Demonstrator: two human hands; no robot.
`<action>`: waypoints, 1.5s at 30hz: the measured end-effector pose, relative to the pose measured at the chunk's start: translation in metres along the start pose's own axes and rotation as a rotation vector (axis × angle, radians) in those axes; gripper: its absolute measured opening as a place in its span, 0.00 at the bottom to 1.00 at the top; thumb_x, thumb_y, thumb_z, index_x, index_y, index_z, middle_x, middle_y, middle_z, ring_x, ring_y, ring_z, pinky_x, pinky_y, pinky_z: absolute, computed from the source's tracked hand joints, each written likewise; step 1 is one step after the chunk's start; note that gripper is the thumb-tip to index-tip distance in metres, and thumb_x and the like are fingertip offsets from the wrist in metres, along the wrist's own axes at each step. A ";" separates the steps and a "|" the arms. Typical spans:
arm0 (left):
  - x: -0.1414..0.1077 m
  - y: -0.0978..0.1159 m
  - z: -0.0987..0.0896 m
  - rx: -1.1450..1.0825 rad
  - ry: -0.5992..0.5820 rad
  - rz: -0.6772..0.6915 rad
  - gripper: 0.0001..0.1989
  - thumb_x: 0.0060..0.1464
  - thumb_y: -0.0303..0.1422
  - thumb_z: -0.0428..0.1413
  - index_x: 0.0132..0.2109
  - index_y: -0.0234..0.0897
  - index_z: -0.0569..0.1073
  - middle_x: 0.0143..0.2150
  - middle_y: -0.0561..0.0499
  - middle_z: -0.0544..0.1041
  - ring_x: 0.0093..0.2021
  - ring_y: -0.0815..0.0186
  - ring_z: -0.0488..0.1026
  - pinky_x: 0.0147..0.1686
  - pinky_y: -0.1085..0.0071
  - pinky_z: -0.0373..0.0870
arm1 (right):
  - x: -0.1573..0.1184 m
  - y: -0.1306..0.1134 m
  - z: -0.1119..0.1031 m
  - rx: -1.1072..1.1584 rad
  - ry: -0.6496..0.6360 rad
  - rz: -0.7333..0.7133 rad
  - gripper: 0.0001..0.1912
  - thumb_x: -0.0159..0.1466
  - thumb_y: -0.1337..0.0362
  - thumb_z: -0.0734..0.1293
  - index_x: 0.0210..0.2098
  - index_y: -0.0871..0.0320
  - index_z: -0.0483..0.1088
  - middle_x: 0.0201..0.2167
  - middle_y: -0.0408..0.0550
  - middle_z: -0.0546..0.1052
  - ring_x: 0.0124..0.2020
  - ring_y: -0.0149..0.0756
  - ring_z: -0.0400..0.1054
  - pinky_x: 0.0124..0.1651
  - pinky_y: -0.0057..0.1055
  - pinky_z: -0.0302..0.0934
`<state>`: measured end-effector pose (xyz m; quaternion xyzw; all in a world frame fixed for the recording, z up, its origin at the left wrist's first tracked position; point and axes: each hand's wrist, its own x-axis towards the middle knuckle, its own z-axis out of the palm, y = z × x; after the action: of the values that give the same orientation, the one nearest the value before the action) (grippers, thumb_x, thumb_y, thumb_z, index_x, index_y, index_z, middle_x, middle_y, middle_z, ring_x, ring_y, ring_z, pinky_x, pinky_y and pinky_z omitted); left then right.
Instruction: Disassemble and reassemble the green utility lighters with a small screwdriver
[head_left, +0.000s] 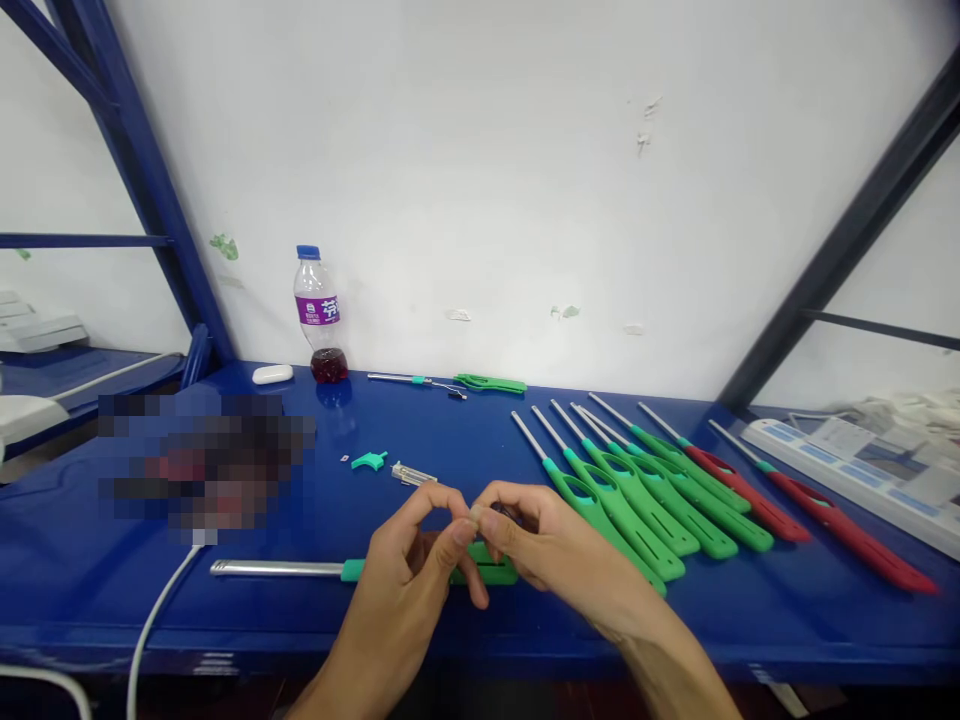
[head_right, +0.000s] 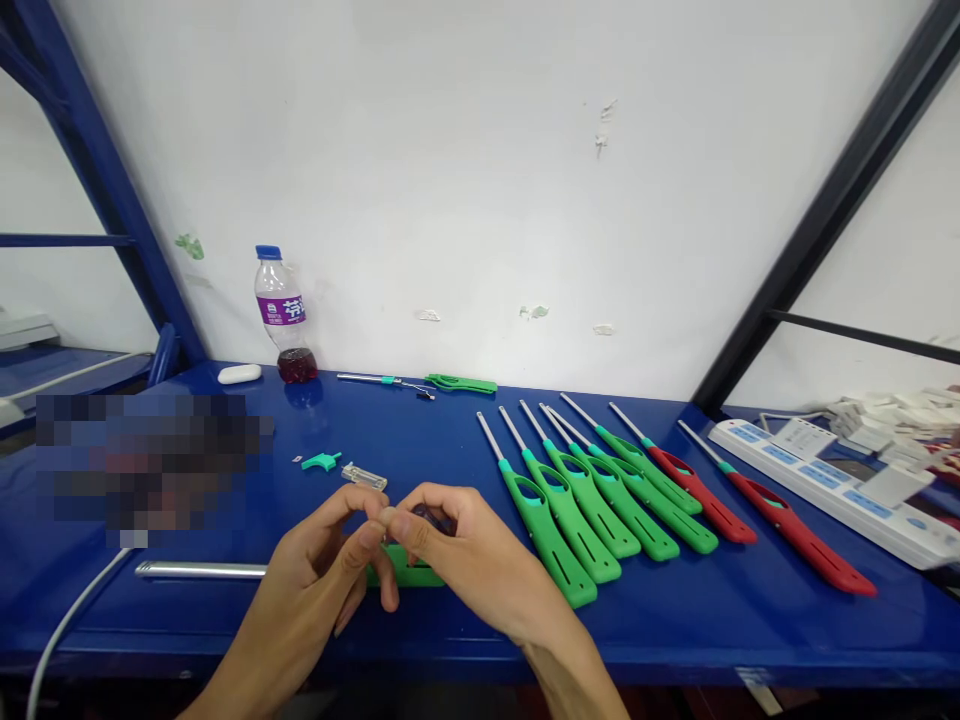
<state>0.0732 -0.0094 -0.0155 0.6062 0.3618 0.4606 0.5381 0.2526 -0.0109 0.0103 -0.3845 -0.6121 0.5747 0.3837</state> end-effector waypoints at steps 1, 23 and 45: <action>0.001 0.000 -0.001 -0.006 -0.009 -0.011 0.23 0.66 0.57 0.54 0.40 0.40 0.69 0.20 0.55 0.76 0.15 0.76 0.54 0.16 0.81 0.49 | 0.000 0.000 0.000 0.017 -0.010 0.014 0.27 0.67 0.38 0.73 0.36 0.58 0.72 0.27 0.37 0.64 0.22 0.24 0.48 0.22 0.25 0.40; -0.002 -0.009 -0.001 0.410 0.015 0.285 0.08 0.66 0.35 0.61 0.43 0.52 0.85 0.39 0.59 0.86 0.36 0.69 0.82 0.30 0.77 0.71 | -0.029 -0.028 0.011 0.934 0.320 -0.641 0.31 0.74 0.63 0.66 0.20 0.54 0.44 0.17 0.34 0.45 0.18 0.28 0.35 0.22 0.30 0.44; -0.009 -0.002 0.008 0.396 -0.017 0.348 0.11 0.63 0.29 0.62 0.44 0.53 0.86 0.33 0.60 0.83 0.30 0.73 0.78 0.28 0.78 0.69 | -0.027 -0.031 0.021 0.743 0.247 -0.684 0.34 0.77 0.58 0.63 0.19 0.55 0.43 0.16 0.34 0.44 0.17 0.28 0.34 0.22 0.32 0.40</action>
<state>0.0777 -0.0200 -0.0188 0.7566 0.3309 0.4612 0.3246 0.2441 -0.0457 0.0390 -0.0655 -0.4077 0.5452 0.7296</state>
